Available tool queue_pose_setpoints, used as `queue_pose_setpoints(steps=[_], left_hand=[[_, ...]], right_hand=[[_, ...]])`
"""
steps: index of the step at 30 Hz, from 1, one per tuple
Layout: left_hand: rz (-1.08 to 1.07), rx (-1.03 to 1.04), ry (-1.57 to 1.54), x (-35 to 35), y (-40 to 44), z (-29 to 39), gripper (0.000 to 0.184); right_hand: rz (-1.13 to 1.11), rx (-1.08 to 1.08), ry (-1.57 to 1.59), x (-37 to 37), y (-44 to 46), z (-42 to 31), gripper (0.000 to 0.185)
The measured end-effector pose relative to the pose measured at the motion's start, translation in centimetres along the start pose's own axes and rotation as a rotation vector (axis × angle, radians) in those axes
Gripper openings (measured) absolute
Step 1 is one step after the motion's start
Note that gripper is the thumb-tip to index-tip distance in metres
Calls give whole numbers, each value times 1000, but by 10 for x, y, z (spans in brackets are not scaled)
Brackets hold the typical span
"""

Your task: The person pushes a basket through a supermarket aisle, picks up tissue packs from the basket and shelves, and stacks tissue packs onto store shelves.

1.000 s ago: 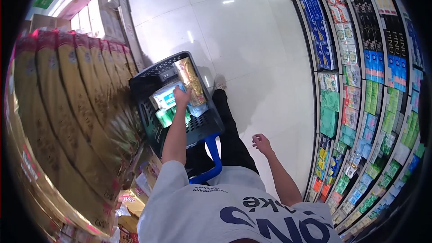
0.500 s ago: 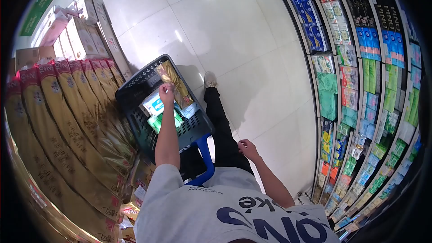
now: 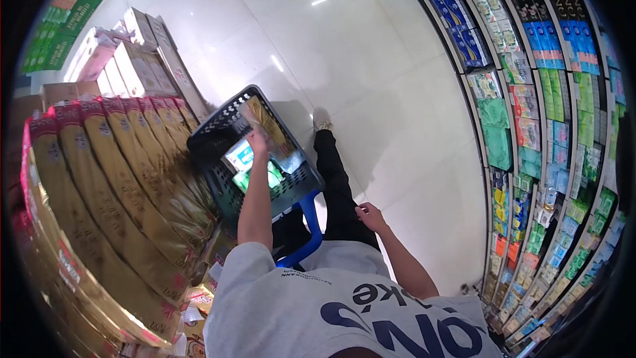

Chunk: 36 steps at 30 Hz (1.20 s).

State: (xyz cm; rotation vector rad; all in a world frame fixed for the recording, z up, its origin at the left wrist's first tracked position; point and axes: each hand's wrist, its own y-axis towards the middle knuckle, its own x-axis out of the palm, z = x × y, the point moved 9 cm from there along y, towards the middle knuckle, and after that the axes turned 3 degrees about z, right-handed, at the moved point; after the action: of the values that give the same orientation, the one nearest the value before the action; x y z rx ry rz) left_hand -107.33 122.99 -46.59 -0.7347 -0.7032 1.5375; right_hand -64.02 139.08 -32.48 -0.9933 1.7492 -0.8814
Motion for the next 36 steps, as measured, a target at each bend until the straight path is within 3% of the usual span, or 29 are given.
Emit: queue_pose_setpoints(steps=[2, 7, 11, 13, 14, 16, 17, 19, 20, 23, 26, 27, 28, 29, 33, 34, 36], left_hand=[[15, -17, 145, 1, -25, 17, 48], [-182, 39, 453, 7, -163, 112, 55], [-300, 170, 530, 8, -294, 215, 41], [-300, 236, 511, 0, -353, 259, 37], [-367, 176, 414, -6, -371, 269, 39], [-485, 267, 339, -9, -429, 302, 43], [-505, 313, 378, -12, -456, 314, 43], [-546, 457, 487, -21, -502, 330, 49], [-584, 506, 529, -26, -523, 336, 57], [-601, 530, 316, -53, -561, 355, 63], [-530, 639, 262, -76, -592, 371, 64], [-538, 728, 240, -85, -602, 379, 65], [-546, 820, 221, -93, -614, 386, 66], [-574, 862, 243, -97, -627, 389, 60], [-343, 1011, 384, -149, -645, 376, 52], [-217, 1064, 451, -163, -649, 371, 58], [-229, 1094, 338, -188, -647, 360, 48]], right_hand=[[63, -97, -102, -2, 11, 14, 43], [-56, -9, 283, -2, 9, -58, 41], [-247, 37, 624, 35, 20, -127, 47], [-414, 189, 797, 74, 16, -158, 64], [-455, 305, 876, 93, 9, -172, 82], [-736, 441, 1008, 136, -9, -204, 101], [-755, 439, 1007, 158, 3, -200, 101], [-1055, 745, 1285, 223, 7, -191, 98], [-1069, 744, 1275, 240, 10, -187, 98], [-691, 687, 1328, 244, -20, -197, 113], [-818, 645, 1445, 285, -48, -219, 124], [-995, 564, 1529, 293, -61, -239, 124], [-850, 609, 1501, 284, -74, -250, 122], [-850, 595, 1502, 280, -82, -269, 121], [-996, 437, 1487, 255, -96, -320, 118], [-1018, 402, 1471, 247, -100, -324, 117], [-1044, 342, 1430, 229, -108, -325, 115]])
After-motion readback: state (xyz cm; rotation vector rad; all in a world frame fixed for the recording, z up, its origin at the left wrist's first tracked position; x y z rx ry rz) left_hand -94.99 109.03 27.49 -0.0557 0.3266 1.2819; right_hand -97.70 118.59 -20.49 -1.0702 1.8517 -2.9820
